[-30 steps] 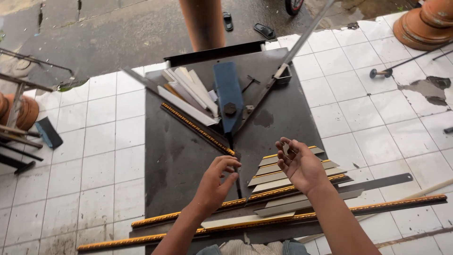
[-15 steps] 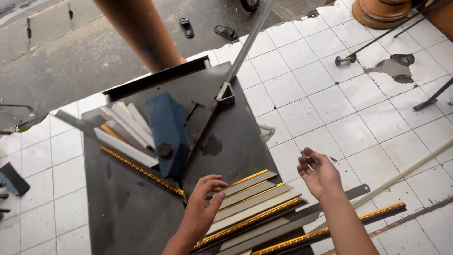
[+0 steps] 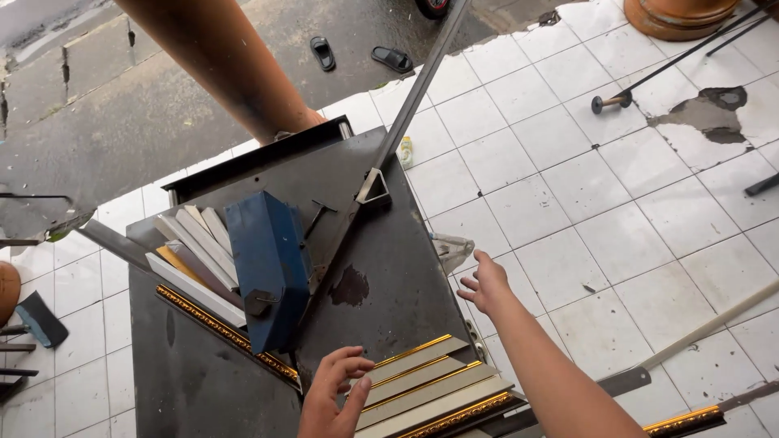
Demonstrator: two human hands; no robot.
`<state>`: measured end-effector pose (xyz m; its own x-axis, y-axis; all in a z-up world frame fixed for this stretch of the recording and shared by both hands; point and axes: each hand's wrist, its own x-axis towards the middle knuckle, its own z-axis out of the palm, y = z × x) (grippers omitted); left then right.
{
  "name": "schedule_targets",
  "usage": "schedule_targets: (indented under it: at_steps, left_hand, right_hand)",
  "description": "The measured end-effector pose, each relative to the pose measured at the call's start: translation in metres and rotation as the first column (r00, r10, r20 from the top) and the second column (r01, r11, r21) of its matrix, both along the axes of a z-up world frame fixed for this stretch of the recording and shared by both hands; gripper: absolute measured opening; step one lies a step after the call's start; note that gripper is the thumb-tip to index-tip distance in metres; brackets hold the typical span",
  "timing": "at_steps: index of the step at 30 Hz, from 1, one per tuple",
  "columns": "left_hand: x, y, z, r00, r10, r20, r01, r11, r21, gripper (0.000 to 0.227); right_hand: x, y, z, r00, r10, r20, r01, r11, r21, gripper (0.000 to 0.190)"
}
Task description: Measuring and marking picture frame moldings using a miter jig and pencil in a workshop
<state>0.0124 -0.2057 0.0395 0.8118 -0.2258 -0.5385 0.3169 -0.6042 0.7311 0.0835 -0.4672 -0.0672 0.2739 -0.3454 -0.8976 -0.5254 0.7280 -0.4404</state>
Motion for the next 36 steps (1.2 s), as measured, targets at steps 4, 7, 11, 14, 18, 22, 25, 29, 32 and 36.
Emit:
schedule_targets:
  at_steps: [4,7,11,14,18,22,25,29,32,36]
  left_hand:
    - [-0.007,0.016,-0.02,0.999,0.034,0.0,-0.034,0.999,-0.03,0.026]
    - [-0.011,0.017,-0.023,0.962,0.229,-0.147,-0.238,0.97,-0.048,0.027]
    - [-0.019,0.02,-0.038,0.976,0.154,-0.152,-0.172,0.978,-0.114,0.028]
    - [-0.026,0.02,-0.029,0.983,0.17,-0.063,-0.178,0.971,-0.156,0.038]
    - [-0.032,0.032,-0.008,0.98,0.182,-0.081,-0.199,0.892,-0.406,0.044]
    - [-0.036,0.054,0.022,0.972,0.218,0.089,-0.151,0.868,-0.472,0.062]
    - [-0.045,0.082,0.032,0.965,0.246,0.094,-0.183,0.882,-0.434,0.065]
    - [-0.061,0.132,0.03,0.938,0.328,0.115,-0.265,0.888,-0.375,0.067]
    - [-0.072,0.167,0.03,0.922,0.37,0.116,-0.311,0.884,-0.349,0.066]
    - [-0.089,0.21,0.027,0.897,0.43,0.102,-0.375,0.864,-0.337,0.065]
  right_hand:
    - [-0.015,0.003,0.0,0.998,0.025,0.049,-0.021,0.996,-0.087,0.048]
    - [-0.026,0.004,0.014,0.987,-0.073,0.147,0.089,0.99,-0.106,0.039]
    - [-0.036,0.013,0.042,0.959,-0.113,0.259,0.14,0.987,-0.085,0.031]
    - [-0.042,0.028,0.064,0.943,-0.097,0.318,0.127,0.989,-0.074,0.027]
    - [-0.051,0.061,0.087,0.928,0.007,0.373,0.053,0.988,-0.148,0.024]
    - [-0.068,0.108,0.093,0.88,0.103,0.464,-0.036,0.988,-0.151,0.026]
    - [-0.082,0.151,0.112,0.891,0.346,0.294,-0.275,0.926,-0.258,0.043]
    - [-0.096,0.21,0.129,0.647,0.76,0.06,-0.648,0.589,-0.482,0.025]
    - [-0.093,0.244,0.115,0.446,0.88,-0.166,-0.75,0.266,-0.606,0.028]
    - [-0.077,0.283,0.08,0.075,0.795,-0.603,-0.771,-0.337,-0.541,0.036]
